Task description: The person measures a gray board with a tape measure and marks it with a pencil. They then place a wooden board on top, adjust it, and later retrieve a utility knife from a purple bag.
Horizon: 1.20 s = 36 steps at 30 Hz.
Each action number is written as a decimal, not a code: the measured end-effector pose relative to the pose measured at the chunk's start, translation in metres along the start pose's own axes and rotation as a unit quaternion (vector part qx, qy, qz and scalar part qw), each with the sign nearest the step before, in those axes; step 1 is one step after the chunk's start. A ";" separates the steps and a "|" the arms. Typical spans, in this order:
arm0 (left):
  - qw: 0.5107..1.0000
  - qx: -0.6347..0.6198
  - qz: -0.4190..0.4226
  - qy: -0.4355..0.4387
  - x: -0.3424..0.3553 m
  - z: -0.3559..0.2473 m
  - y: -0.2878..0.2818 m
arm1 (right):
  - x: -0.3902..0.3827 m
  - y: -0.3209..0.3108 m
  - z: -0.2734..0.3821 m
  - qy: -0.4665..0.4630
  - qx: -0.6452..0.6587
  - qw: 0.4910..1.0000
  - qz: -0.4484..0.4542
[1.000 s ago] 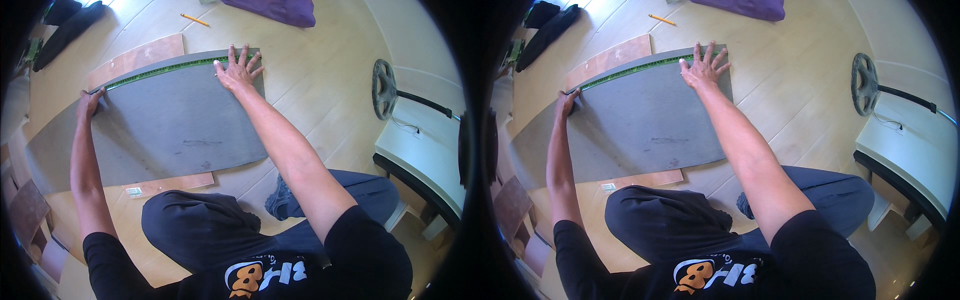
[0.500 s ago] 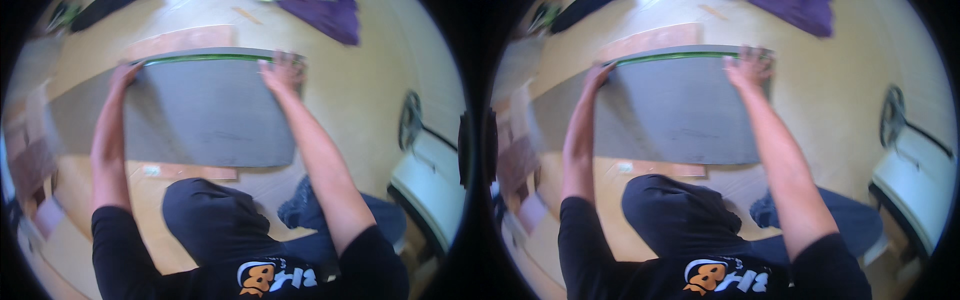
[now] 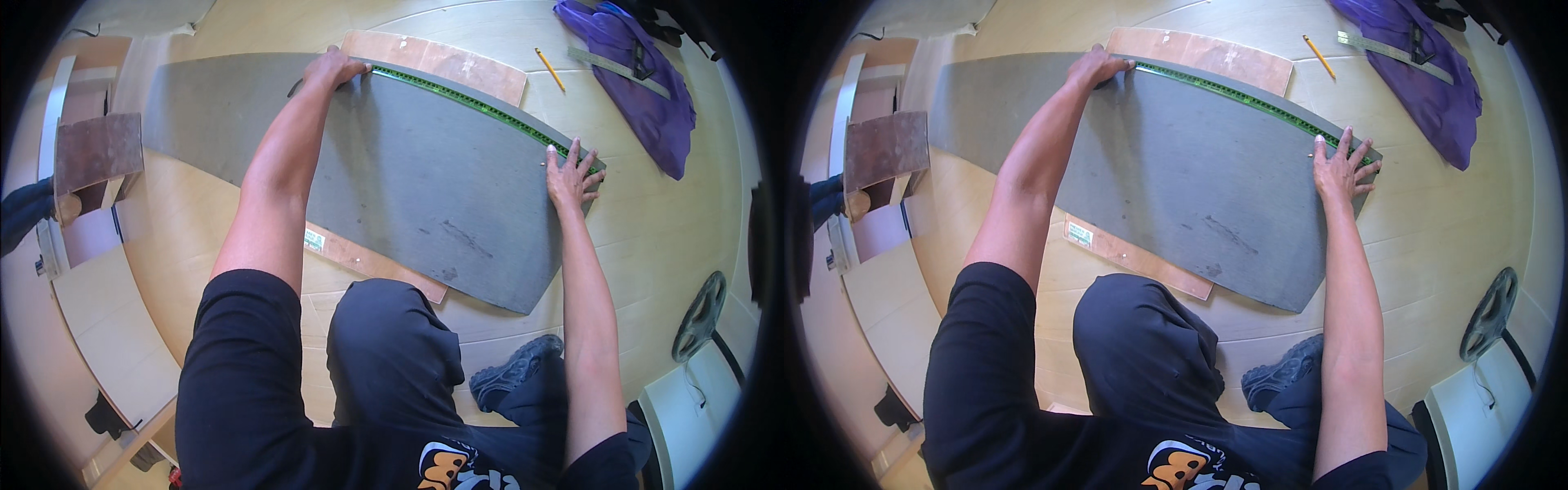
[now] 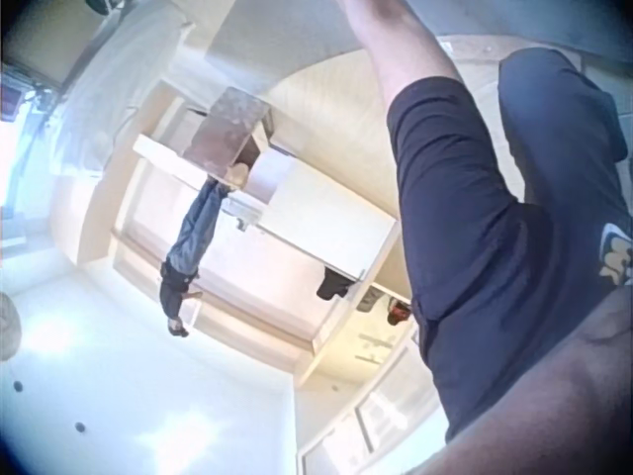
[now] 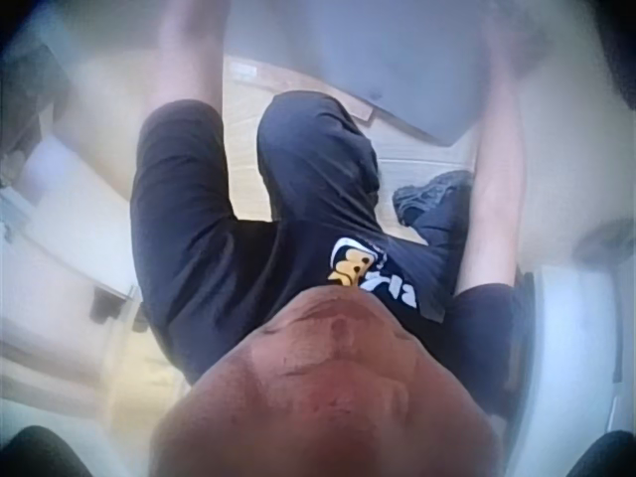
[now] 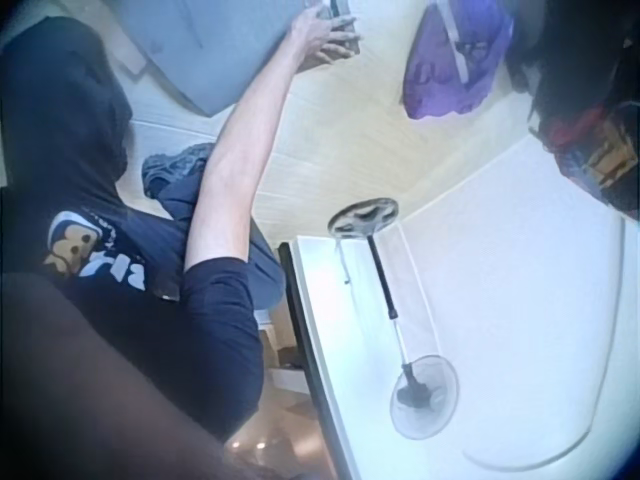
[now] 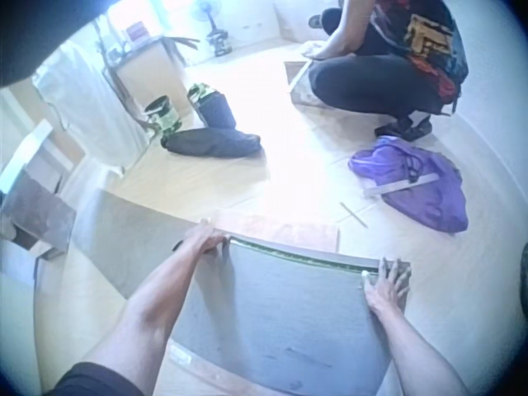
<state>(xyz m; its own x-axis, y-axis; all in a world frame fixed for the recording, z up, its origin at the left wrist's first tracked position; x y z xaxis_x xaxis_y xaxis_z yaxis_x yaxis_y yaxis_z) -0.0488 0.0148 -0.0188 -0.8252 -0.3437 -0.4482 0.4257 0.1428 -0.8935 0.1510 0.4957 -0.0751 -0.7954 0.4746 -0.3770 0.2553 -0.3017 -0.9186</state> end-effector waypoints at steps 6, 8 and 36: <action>0.999 -0.033 0.006 -0.008 0.007 0.003 0.002 | 0.000 -0.002 0.000 -0.004 0.007 1.000 0.002; 0.999 -0.037 0.001 -0.013 0.009 0.006 0.002 | 0.000 -0.002 0.000 -0.008 0.013 1.000 0.000; 0.995 -0.085 0.059 -0.011 0.046 0.017 0.025 | -0.011 -0.010 0.000 -0.017 0.071 0.997 -0.023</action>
<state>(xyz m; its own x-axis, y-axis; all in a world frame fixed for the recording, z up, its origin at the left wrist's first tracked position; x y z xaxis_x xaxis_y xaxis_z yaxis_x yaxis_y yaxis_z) -0.0702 -0.0133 -0.0610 -0.7647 -0.3350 -0.5505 0.4482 0.3372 -0.8279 0.1569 0.4933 -0.0613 -0.8228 0.4634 -0.3291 0.1400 -0.3959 -0.9076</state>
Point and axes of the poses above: each hand's wrist, its own x-axis towards the middle knuckle, its own y-axis out of the palm, z = x × y, the point moved 5 cm from there along x, towards the middle knuckle, and after that the axes turned 5 degrees about -y, right-handed, at the moved point
